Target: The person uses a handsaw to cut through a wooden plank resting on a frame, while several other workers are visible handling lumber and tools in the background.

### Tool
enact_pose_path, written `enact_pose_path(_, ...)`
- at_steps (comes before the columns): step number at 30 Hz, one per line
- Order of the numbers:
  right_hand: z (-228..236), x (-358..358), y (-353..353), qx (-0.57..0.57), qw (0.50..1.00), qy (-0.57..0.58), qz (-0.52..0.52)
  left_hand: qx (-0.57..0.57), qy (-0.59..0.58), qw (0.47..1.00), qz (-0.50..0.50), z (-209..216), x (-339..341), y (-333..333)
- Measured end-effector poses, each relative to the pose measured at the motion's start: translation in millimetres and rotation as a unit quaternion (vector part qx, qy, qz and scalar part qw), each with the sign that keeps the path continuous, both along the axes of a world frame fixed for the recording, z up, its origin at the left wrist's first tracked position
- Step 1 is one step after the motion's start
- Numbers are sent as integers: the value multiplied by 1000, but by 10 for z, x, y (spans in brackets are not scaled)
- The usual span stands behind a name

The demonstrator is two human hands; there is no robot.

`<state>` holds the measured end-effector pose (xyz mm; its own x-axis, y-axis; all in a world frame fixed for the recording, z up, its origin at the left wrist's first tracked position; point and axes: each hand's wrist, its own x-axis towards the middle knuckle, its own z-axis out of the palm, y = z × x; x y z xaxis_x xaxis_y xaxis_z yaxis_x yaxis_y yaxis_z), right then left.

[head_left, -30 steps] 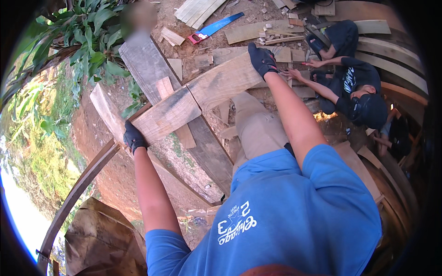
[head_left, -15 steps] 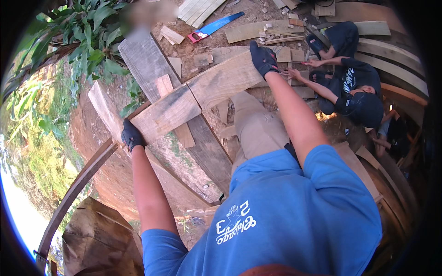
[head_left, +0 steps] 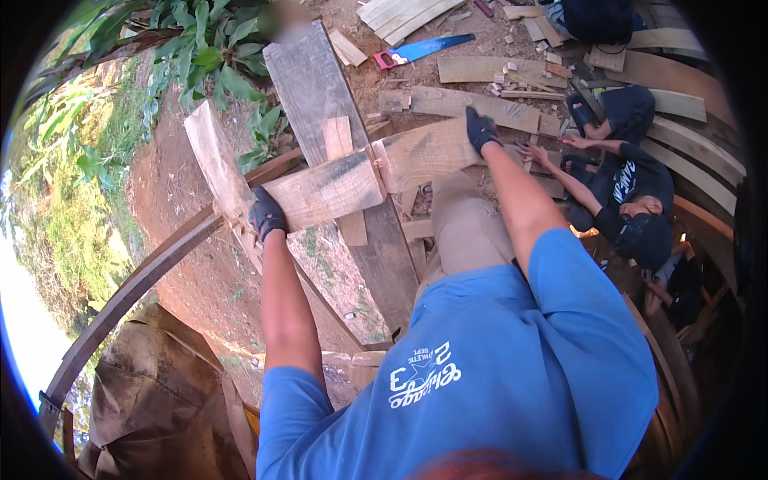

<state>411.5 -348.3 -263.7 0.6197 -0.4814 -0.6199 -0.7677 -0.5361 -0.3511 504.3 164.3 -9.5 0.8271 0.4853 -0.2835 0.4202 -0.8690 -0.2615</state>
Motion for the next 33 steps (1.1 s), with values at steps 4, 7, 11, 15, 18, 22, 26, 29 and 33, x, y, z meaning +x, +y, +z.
enact_pose_path(4,-1148,-336,370,84,992,-33,-88,-145,-36,988,47,-257,535,-152)
enact_pose_path(7,-353,75,88,144,988,-22,-44,-138,-14,987,84,-416,237,211)
enact_pose_path(11,-102,109,73,22,995,16,-99,-138,-15,983,116,-292,384,86)
enact_pose_path(15,303,277,-206,206,963,27,-172,-133,-3,975,179,-234,103,86)
enact_pose_path(18,433,413,-321,191,968,-9,-164,-174,-2,959,223,-191,-126,213)
enact_pose_path(22,1039,806,-128,15,1000,-11,-14,-217,-38,925,311,-526,-888,772)
enact_pose_path(26,1157,917,-237,-100,980,-87,150,-322,-101,842,421,-373,-1436,659)
enact_pose_path(29,1766,1143,85,-100,967,-117,201,-452,-180,711,507,-495,-2165,694)
enact_pose_path(33,2235,1315,435,-101,934,-135,314,-579,-250,518,578,-496,-2983,411)
